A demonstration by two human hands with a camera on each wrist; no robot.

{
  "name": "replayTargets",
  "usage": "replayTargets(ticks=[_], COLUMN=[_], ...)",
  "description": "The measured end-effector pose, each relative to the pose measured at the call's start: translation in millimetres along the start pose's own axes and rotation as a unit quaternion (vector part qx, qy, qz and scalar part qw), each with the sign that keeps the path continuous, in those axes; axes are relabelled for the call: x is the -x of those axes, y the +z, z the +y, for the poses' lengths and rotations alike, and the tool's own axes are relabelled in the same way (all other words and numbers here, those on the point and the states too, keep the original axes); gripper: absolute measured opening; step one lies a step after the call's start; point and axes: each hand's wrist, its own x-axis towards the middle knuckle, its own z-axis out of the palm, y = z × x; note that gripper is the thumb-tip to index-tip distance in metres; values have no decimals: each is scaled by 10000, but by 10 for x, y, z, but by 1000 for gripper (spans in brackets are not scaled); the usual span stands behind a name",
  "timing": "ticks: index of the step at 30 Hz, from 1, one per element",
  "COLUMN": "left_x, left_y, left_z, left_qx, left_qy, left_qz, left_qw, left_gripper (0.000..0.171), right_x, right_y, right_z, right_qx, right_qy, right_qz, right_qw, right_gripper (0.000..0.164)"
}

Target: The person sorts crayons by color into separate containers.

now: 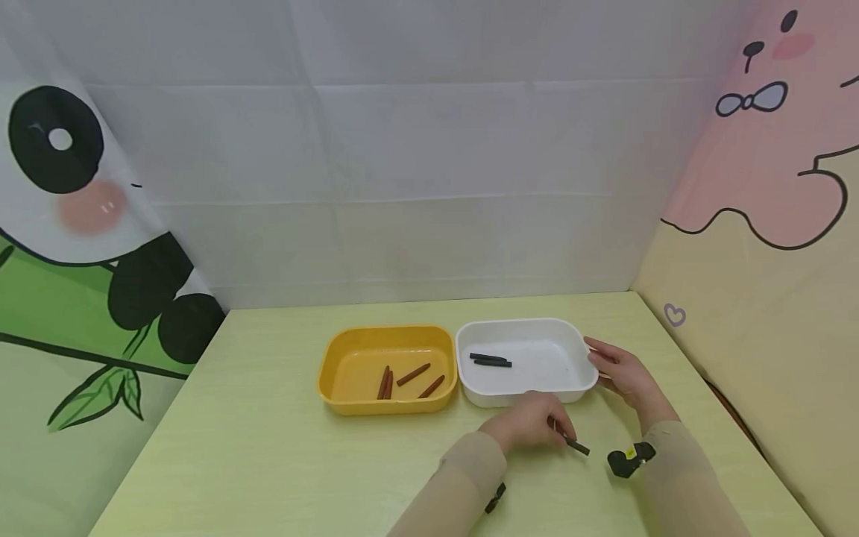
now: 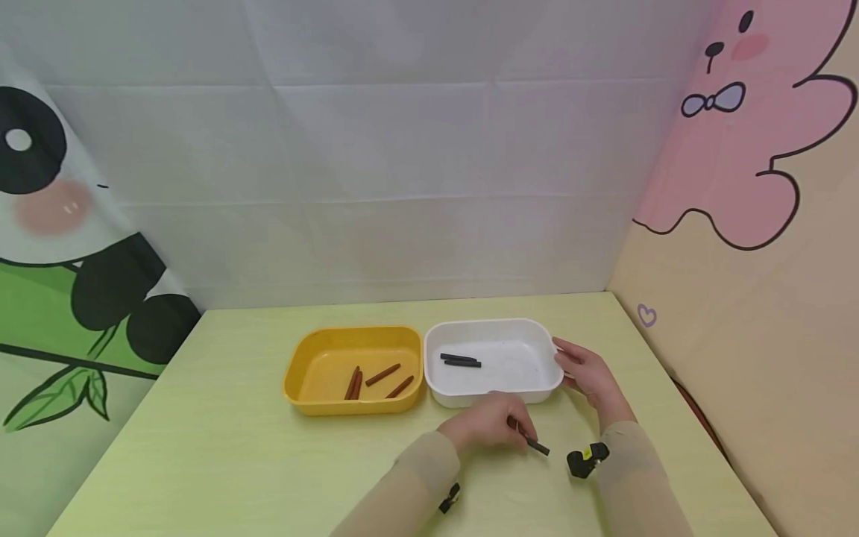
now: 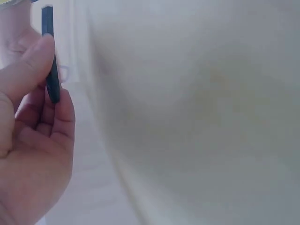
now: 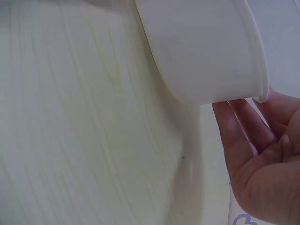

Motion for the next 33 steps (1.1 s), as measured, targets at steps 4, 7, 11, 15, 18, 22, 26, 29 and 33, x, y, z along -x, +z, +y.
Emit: replayTargets(ticks=[4, 7, 11, 15, 18, 22, 26, 29, 33], left_x=[25, 38, 56, 65, 81, 132, 195, 237, 276], left_y=[-89, -138, -224, -351, -462, -618, -748, -798, -804], left_z=[74, 122, 178, 195, 168, 92, -8, -95, -209], left_qx=[-261, -200, 11, 274, 558, 830, 804, 826, 884], left_qy=[-65, -89, -17, 29, -233, -762, -1115, -1388, -1713], left_qz=[107, 63, 195, 555, 940, 1560, 2174, 2524, 2755], left_qw=[9996, 9997, 9998, 9981, 9937, 9813, 9663, 9540, 9418], left_gripper=[13, 13, 13, 13, 11, 11, 12, 11, 10], right_x=[0, -4, -3, 7, 17, 18, 14, 13, 23], right_y=[6, 2, -2, -6, -9, -10, -13, -16, -24], right_z=[-2, -4, -14, -26, -32, -32, -31, -33, -38], right_qx=[4, 2, 20, 70, 80, 22, -33, -60, -97], right_qy=[11, 10, 0, 54, 88, 123, 148, 136, 126], right_qz=[15, 8, -21, -21, -26, -7, 11, -13, -37], right_qw=[10000, 10000, 10000, 10000, 9999, 9999, 9999, 9999, 9999], right_gripper=[57, 57, 57, 57, 57, 58, 58, 58, 57])
